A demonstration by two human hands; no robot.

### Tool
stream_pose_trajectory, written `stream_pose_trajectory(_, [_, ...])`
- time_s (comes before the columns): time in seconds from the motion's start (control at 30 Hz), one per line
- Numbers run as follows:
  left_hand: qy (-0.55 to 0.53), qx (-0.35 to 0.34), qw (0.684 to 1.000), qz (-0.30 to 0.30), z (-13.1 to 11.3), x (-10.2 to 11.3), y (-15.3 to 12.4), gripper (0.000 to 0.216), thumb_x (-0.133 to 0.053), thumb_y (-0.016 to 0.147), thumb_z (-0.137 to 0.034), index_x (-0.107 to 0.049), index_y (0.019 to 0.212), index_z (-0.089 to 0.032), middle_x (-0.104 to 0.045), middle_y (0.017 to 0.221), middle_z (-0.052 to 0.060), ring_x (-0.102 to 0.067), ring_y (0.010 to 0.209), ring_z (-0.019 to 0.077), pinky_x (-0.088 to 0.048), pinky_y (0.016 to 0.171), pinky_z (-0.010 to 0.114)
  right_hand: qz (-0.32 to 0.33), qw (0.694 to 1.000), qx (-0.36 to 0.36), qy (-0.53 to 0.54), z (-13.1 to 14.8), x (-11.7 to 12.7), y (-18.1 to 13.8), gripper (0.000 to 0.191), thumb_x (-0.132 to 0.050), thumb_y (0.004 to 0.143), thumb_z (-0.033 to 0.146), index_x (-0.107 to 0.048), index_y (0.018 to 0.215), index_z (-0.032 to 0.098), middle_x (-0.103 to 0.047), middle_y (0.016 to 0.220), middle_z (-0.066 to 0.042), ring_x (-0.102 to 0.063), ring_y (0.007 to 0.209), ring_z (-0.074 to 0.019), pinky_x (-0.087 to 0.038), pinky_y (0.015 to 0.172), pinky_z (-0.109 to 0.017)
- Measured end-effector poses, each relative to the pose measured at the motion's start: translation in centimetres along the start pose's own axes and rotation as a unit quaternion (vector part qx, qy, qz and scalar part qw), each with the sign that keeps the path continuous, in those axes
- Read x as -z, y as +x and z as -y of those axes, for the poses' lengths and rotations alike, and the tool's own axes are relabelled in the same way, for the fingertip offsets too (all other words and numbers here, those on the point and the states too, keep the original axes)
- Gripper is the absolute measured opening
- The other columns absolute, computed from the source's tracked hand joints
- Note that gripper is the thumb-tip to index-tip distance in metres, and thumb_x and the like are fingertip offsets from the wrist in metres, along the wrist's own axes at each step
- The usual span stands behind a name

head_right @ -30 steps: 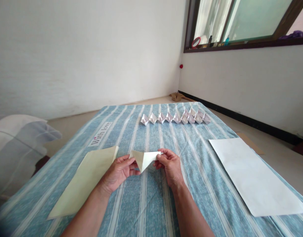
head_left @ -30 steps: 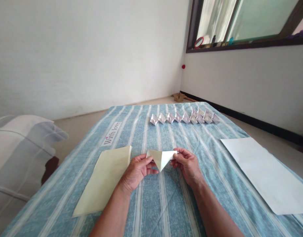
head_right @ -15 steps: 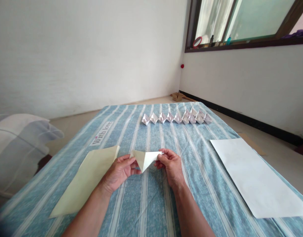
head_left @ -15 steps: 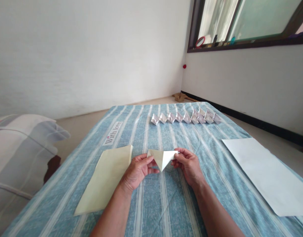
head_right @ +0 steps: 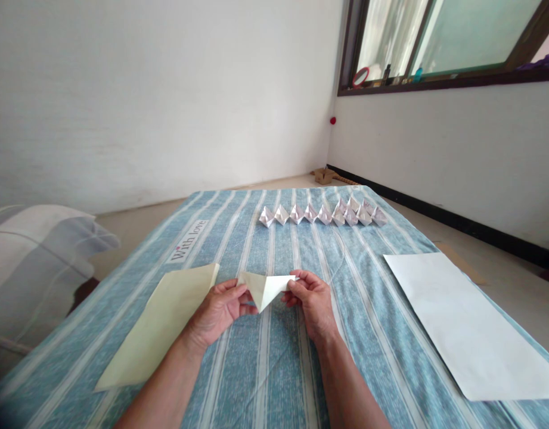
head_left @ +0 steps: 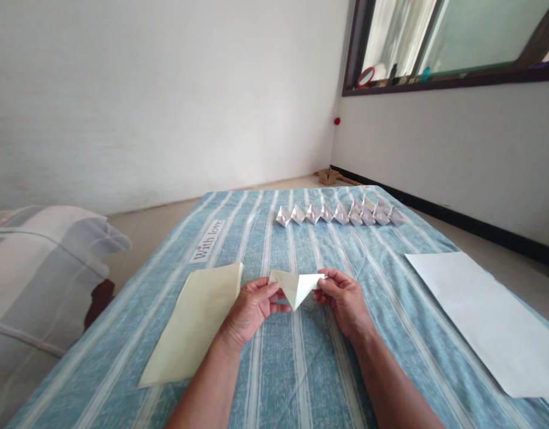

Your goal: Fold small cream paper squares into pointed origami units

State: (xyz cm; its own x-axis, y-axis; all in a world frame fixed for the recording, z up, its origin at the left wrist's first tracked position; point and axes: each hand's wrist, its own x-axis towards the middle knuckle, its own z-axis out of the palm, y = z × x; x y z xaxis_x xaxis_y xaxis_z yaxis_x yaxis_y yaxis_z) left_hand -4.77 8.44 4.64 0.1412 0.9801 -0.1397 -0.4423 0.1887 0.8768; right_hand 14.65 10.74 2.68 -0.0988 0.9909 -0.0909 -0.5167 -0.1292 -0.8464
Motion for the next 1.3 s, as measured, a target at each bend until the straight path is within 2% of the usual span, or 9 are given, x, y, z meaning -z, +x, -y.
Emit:
stream_pose_trajectory(0.47, [-0.013, -0.002, 1.000, -0.012, 0.03, 0.19, 0.15, 0.022, -0.079, 0.072, -0.023, -0.073, 0.089, -0.010, -0.076, 0.080, 0.012, -0.071, 0.067, 0.0212, -0.059, 0.057, 0.031, 0.019, 1.000, 0.006, -0.001, 0.03, 0.12, 0.08, 0.035, -0.085, 0.061, 0.032, -0.068, 0.086, 0.015, -0.069, 0.058, -0.001, -0.061, 0.048, -0.0123, -0.045, 0.046, -0.020])
stream_pose_trajectory(0.87, [-0.016, -0.006, 1.000, -0.013, 0.08, 0.20, 0.21, 0.017, -0.077, 0.073, -0.019, -0.071, 0.087, -0.010, -0.076, 0.081, 0.012, -0.072, 0.070, 0.0221, -0.059, 0.059, 0.032, 0.022, 1.000, -0.001, 0.008, 0.06, 0.26, 0.04, 0.035, -0.085, 0.063, 0.035, -0.069, 0.087, 0.015, -0.073, 0.066, -0.006, -0.063, 0.049, -0.0131, -0.046, 0.046, -0.020])
stream_pose_trajectory(1.3, [-0.008, -0.007, 1.000, -0.010, 0.04, 0.10, 0.15, 0.022, -0.077, 0.073, -0.020, -0.071, 0.092, -0.009, -0.077, 0.084, 0.013, -0.072, 0.073, 0.0234, -0.059, 0.062, 0.033, 0.022, 1.000, 0.005, 0.000, 0.25, 0.11, -0.13, 0.031, -0.085, 0.062, 0.035, -0.070, 0.081, 0.015, -0.072, 0.063, -0.005, -0.062, 0.049, -0.0128, -0.045, 0.046, -0.020])
